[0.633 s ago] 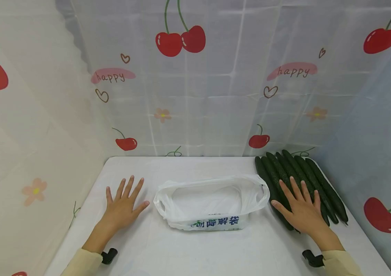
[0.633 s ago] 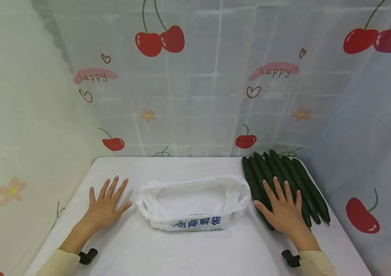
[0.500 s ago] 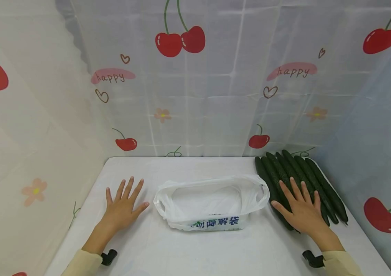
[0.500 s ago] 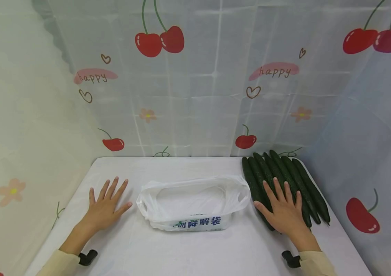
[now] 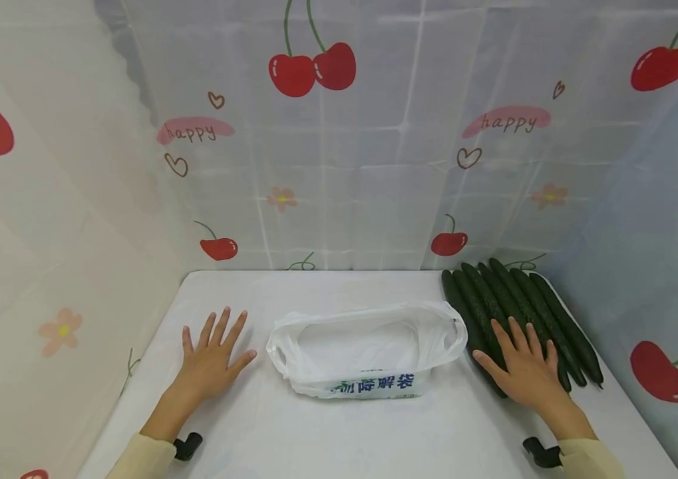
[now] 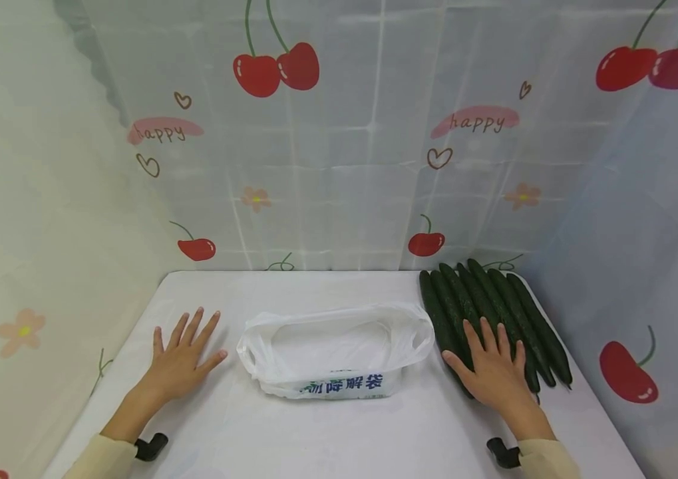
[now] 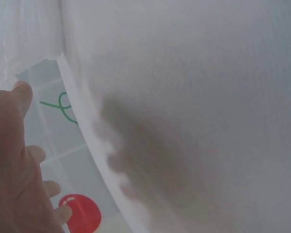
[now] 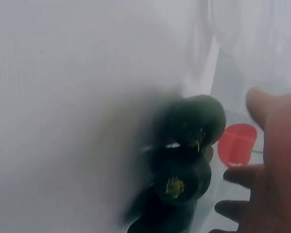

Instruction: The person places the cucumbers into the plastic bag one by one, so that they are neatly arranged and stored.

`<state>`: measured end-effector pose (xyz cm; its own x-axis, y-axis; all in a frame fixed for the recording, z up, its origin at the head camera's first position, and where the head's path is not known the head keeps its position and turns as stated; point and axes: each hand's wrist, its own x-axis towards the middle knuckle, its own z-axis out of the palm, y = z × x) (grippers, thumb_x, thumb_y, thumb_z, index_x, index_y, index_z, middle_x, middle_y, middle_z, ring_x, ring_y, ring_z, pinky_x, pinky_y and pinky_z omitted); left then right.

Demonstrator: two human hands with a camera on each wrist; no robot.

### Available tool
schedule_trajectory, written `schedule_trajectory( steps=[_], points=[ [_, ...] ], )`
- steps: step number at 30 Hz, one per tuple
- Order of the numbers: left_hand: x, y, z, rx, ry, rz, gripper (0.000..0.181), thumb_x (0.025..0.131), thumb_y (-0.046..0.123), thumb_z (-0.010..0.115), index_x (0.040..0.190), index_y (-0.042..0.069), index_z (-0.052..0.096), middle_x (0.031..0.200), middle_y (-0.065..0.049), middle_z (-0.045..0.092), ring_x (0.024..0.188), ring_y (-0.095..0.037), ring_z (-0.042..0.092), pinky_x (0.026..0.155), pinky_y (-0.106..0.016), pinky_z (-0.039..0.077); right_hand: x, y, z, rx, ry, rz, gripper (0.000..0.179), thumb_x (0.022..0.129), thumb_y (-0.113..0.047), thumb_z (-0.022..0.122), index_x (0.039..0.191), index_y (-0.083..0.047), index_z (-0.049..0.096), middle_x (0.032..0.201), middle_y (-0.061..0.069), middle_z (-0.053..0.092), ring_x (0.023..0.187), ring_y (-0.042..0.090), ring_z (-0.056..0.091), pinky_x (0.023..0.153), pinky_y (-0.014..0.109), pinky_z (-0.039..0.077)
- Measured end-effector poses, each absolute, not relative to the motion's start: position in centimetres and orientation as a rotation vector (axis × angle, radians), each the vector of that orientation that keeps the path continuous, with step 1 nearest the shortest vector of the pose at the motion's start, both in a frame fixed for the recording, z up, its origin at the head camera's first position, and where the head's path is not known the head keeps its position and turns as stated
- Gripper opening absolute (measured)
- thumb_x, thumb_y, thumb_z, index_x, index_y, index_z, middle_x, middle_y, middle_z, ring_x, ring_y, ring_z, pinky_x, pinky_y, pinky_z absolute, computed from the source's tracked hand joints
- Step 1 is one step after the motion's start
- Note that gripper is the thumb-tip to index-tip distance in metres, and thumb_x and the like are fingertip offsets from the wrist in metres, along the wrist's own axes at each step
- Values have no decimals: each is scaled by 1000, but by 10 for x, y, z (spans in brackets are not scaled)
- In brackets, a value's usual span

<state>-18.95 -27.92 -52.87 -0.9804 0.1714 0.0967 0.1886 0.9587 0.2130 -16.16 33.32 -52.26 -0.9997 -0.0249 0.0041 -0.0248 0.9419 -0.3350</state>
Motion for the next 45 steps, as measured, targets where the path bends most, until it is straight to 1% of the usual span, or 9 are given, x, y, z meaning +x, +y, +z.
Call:
schedule_trajectory(
  steps=[3, 6, 8, 12, 15, 22, 31, 40, 45],
  points=[
    [-190, -278, -527, -260, -3028, -366, 86, 104, 64, 58, 172, 25, 24, 180, -21, 19, 166, -51, 11, 121, -87, -4, -160, 328, -522, -35, 3138, -513, 99, 103, -70, 55, 169, -2, 24, 173, 36, 18, 159, 63, 7, 119, 86, 3],
    [-192, -274, -523, -219, -2991, -417, 85, 103, 59, 64, 169, 17, 32, 173, -24, 32, 161, -53, 21, 121, -87, 5, -158, 319, -523, -64, 3210, -465, 100, 100, -64, 65, 164, 5, 32, 166, 37, 30, 155, 62, 19, 117, 84, 16],
    [-194, -270, -518, -194, -2947, -482, 81, 102, 54, 68, 165, 12, 40, 165, -26, 44, 155, -54, 33, 119, -85, 18, -158, 313, -523, -79, 3255, -436, 98, 96, -58, 73, 160, 8, 38, 160, 37, 39, 147, 62, 29, 112, 81, 27],
    [-197, -255, -509, -186, -2862, -739, 64, 104, 45, 70, 154, 9, 52, 149, -22, 62, 137, -47, 59, 108, -70, 49, -156, 303, -523, -80, 3304, -436, 86, 91, -44, 83, 149, 10, 51, 142, 39, 51, 125, 60, 45, 96, 74, 41],
    [-199, -242, -506, -199, -2826, -953, 53, 105, 42, 69, 146, 10, 57, 137, -17, 68, 123, -37, 70, 99, -57, 59, -157, 300, -522, -57, 3303, -465, 73, 91, -36, 84, 139, 12, 58, 132, 41, 58, 116, 60, 52, 93, 71, 47],
    [-201, -218, -511, -132, -2824, -1132, 35, 105, 40, 70, 125, 13, 60, 115, -6, 66, 99, -19, 68, 86, -36, 55, -163, 298, -527, -16, 3326, -446, 66, 88, -34, 88, 127, 14, 63, 122, 40, 66, 108, 59, 61, 86, 71, 54],
    [-202, -208, -515, -120, -2748, -1225, 31, 104, 36, 72, 123, 15, 60, 113, -6, 67, 96, -23, 71, 82, -35, 58, -168, 300, -531, -19, 3395, -496, 59, 79, -27, 95, 110, 14, 67, 100, 34, 69, 78, 47, 66, 62, 61, 56],
    [-199, -207, -516, -145, -2674, -1240, 21, 104, 27, 71, 120, 14, 64, 113, -5, 71, 92, -21, 73, 73, -29, 58, -167, 302, -529, 33, 3331, -607, 53, 86, -30, 86, 115, 11, 70, 107, 32, 70, 68, 34, 66, 57, 53, 55],
    [-199, -207, -517, -131, -2659, -1230, 14, 103, 24, 74, 113, 16, 68, 112, -4, 73, 90, -16, 73, 74, -25, 59, -165, 306, -525, 128, 3313, -719, 49, 91, -33, 80, 118, 7, 71, 107, 26, 69, 76, 30, 65, 59, 47, 51]
  ],
)
